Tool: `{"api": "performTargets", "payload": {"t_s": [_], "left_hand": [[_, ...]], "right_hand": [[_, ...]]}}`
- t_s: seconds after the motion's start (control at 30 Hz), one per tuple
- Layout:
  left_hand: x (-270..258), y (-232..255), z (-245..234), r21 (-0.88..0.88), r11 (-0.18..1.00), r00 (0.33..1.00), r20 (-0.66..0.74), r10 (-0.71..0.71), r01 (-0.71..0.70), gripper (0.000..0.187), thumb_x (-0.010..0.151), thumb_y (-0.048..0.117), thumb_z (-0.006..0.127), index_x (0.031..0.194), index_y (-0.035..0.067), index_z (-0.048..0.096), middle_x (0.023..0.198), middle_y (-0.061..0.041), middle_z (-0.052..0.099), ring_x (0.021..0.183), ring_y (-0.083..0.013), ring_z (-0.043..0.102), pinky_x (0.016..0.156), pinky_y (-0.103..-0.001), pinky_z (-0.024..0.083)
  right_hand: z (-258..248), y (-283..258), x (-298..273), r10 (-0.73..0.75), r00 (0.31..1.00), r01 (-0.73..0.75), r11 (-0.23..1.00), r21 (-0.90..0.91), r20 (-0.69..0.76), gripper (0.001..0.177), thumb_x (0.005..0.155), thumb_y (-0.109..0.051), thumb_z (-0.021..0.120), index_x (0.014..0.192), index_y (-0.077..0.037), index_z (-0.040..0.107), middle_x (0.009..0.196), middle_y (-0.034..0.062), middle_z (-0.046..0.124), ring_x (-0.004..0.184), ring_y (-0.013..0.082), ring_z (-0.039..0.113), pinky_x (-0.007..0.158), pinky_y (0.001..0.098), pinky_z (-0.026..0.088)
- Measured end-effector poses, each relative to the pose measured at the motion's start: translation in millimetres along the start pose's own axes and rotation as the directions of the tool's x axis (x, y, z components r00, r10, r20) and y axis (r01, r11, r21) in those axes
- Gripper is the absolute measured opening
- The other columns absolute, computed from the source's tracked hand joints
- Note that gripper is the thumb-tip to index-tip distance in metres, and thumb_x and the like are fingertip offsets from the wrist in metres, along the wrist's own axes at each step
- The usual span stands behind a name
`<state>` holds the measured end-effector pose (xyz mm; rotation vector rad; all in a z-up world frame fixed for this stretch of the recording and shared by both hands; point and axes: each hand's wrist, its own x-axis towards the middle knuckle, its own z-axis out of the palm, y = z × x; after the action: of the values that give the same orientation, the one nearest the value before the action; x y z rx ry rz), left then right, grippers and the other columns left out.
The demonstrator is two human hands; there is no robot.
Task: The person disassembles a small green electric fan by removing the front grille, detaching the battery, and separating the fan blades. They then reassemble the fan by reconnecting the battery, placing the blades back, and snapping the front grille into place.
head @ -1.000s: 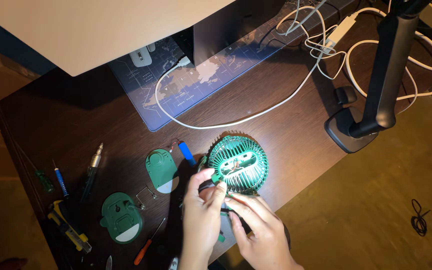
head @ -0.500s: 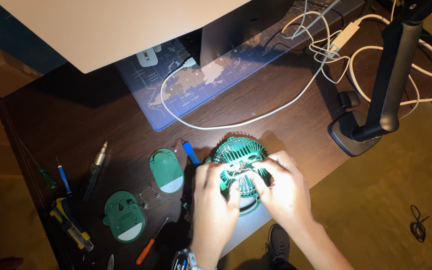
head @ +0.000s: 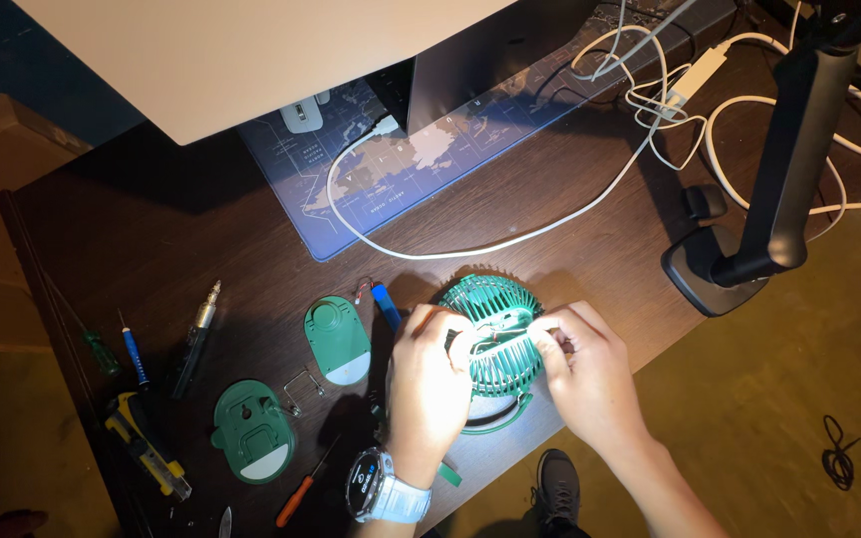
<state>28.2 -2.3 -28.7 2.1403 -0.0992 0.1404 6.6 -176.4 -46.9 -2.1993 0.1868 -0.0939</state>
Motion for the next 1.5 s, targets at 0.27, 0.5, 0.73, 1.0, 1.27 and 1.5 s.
{"api": "performTargets", "payload": {"t_s": [0.27, 0.5, 0.73, 1.0, 1.27, 1.5], "left_hand": [[-0.9, -14.4, 2.0, -0.061, 0.998, 0.999, -0.018, 0.033, -0.034, 0.007, 0.086, 0.009, 0.069, 0.088, 0.002, 0.069, 0.092, -0.015, 0.065, 0.085, -0.0357, 0.066, 0.077, -0.041, 0.052], [-16.6, -1.1, -13.5, -0.086, 0.948, 0.952, -0.006, -0.307, 0.306, 0.026, 0.085, 0.012, 0.071, 0.111, 0.006, 0.07, 0.104, -0.013, 0.07, 0.088, -0.028, 0.073, 0.078, -0.037, 0.057], [-43.2, 0.7, -4.5, 0.02, 0.92, 0.92, -0.003, -0.391, 0.391, 0.054, 0.073, 0.007, 0.08, 0.124, 0.003, 0.063, 0.111, -0.019, 0.069, 0.092, -0.0315, 0.072, 0.078, -0.041, 0.056], [-40.1, -8.0, -6.1, -0.178, 0.814, 0.833, 0.114, -0.542, 0.553, 0.039, 0.082, 0.002, 0.071, 0.119, 0.004, 0.062, 0.097, -0.012, 0.078, 0.087, -0.0211, 0.081, 0.073, -0.031, 0.063], [-40.1, -7.6, -3.7, -0.243, 0.765, 0.799, 0.1, -0.593, 0.597, 0.045, 0.082, 0.003, 0.072, 0.126, 0.006, 0.062, 0.102, -0.011, 0.076, 0.093, -0.0184, 0.076, 0.073, -0.03, 0.06], [-42.6, -5.7, -1.7, -0.249, 0.855, 0.89, 0.11, -0.442, 0.455, 0.04, 0.081, 0.004, 0.073, 0.119, 0.004, 0.065, 0.101, -0.01, 0.077, 0.092, -0.0169, 0.078, 0.077, -0.031, 0.06]], "right_hand": [[0.3, 5.9, 2.2, 0.025, 1.0, -0.026, 0.999, 0.024, 0.001, 0.009, 0.089, -0.008, 0.068, 0.097, -0.003, 0.071, 0.098, 0.0065, 0.069, 0.079, 0.0186, 0.072, 0.066, 0.0308, 0.059], [1.9, -6.6, -1.1, 0.087, 0.996, -0.087, 0.996, 0.029, -0.018, 0.027, 0.083, -0.007, 0.072, 0.11, -0.007, 0.072, 0.095, 0.0058, 0.066, 0.075, 0.0165, 0.068, 0.059, 0.0292, 0.059], [15.2, -22.8, -33.5, -0.101, 0.981, 0.086, 0.992, -0.094, -0.166, 0.02, 0.082, -0.009, 0.077, 0.102, -0.005, 0.074, 0.082, 0.0078, 0.063, 0.065, 0.0152, 0.059, 0.058, 0.0295, 0.049], [34.4, -31.7, -40.4, 0.311, 0.95, -0.313, 0.932, 0.182, 0.041, 0.016, 0.08, -0.011, 0.078, 0.094, -0.004, 0.081, 0.07, 0.0029, 0.078, 0.052, 0.0098, 0.06, 0.051, 0.0268, 0.052], [27.0, -26.8, -31.4, 0.324, 0.933, -0.352, 0.915, 0.2, 0.159, 0.017, 0.083, -0.011, 0.076, 0.098, -0.004, 0.082, 0.065, 0.0041, 0.075, 0.054, 0.0077, 0.056, 0.052, 0.0261, 0.051], [21.8, -24.7, -26.6, 0.343, 0.923, -0.37, 0.916, 0.157, 0.177, 0.022, 0.083, -0.012, 0.077, 0.104, -0.006, 0.082, 0.063, 0.004, 0.073, 0.054, 0.0082, 0.056, 0.052, 0.0265, 0.051]]}}
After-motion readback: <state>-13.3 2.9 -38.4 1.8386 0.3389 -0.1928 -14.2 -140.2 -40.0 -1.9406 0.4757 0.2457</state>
